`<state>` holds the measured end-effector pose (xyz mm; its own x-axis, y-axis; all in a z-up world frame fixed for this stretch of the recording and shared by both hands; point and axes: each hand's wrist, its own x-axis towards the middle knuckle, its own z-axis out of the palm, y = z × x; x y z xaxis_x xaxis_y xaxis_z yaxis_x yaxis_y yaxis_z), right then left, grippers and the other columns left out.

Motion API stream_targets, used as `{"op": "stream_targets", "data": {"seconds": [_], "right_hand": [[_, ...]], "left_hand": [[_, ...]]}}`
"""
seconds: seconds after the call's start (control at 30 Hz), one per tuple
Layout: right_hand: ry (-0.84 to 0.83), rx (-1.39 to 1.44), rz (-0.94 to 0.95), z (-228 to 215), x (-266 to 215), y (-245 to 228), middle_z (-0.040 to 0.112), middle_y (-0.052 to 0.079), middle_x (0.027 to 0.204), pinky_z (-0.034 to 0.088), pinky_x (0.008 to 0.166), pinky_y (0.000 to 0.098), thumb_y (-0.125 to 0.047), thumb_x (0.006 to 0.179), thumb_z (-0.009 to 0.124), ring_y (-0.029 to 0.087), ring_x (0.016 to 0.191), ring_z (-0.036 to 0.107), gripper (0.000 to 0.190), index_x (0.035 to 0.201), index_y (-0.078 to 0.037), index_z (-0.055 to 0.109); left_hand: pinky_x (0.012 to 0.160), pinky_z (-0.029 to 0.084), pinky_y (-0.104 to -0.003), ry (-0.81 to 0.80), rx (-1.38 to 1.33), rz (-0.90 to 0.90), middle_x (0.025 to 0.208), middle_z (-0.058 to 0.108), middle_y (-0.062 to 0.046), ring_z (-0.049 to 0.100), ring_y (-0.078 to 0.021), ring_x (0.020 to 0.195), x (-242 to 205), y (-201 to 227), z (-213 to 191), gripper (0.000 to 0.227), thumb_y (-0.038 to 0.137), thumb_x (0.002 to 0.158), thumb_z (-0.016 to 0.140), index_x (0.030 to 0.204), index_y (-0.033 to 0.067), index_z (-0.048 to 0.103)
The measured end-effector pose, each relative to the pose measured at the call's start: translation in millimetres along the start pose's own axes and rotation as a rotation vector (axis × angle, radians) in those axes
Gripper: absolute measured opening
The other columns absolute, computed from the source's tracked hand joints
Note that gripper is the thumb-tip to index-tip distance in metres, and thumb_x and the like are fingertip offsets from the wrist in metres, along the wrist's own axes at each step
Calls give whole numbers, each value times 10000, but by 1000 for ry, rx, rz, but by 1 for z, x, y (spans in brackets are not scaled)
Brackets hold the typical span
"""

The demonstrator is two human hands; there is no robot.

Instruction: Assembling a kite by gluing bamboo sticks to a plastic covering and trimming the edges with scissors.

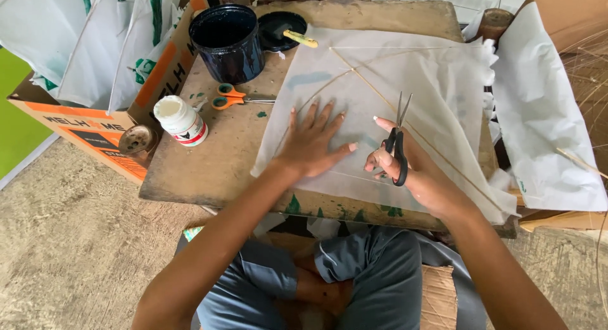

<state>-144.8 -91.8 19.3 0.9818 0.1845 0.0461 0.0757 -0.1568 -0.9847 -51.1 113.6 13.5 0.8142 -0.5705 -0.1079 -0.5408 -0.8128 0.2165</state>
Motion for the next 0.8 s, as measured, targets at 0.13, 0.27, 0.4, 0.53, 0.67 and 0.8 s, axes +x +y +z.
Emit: {"op": "stream_targets", "data": {"seconds": [0.13, 0.27, 0.4, 0.53, 0.67, 0.8], "right_hand": [[-12, 46, 9, -3, 5, 15, 520, 135, 1024, 545, 912, 563, -430, 904, 623, 321, 1147, 577, 918, 1626, -28, 224], [-25, 74, 22, -6, 8, 21, 536, 152, 1062, 524, 944, 566, -440, 904, 612, 329, 1167, 572, 925, 1627, -30, 205], [2, 38, -14, -14, 8, 25, 593, 184, 1066, 546, 913, 551, -471, 919, 572, 332, 1150, 606, 903, 1617, -27, 210], [18, 25, -34, -20, 4, 21, 630, 184, 1073, 554, 900, 512, -478, 929, 553, 307, 1127, 621, 883, 1615, -42, 209], [53, 72, -50, -23, 6, 17, 612, 187, 1085, 545, 915, 528, -440, 948, 540, 323, 1140, 611, 851, 1620, -44, 199], [60, 101, -50, -20, 5, 13, 575, 160, 1071, 526, 935, 547, -409, 961, 532, 339, 1143, 602, 845, 1632, -37, 176]], "left_hand": [[1193, -86, -720, 15, -58, -61, 1728, 75, -145, -5, -401, 1583, -9, 18, 11, 811, 657, 988, 294, 1650, 200, 184], [1168, -68, -759, -22, -166, -37, 1715, 91, -185, -16, -454, 1569, -9, 27, 21, 797, 575, 1003, 375, 1655, 179, 143], [1192, -17, -728, 84, -105, 130, 1694, 221, -184, 49, -428, 1578, 8, 0, 29, 681, 473, 1048, 395, 1628, 137, 279], [1217, 30, -694, 123, -30, 205, 1683, 279, -162, 119, -389, 1579, 6, -30, 22, 676, 514, 1060, 380, 1610, 124, 325], [1229, -3, -672, 72, 16, 151, 1719, 187, -92, 76, -348, 1588, -1, -34, 22, 726, 621, 1039, 260, 1628, 198, 279], [1216, -4, -702, 47, -25, 73, 1721, 144, -119, 43, -389, 1585, -24, -16, 23, 731, 602, 1031, 267, 1631, 183, 259]]}}
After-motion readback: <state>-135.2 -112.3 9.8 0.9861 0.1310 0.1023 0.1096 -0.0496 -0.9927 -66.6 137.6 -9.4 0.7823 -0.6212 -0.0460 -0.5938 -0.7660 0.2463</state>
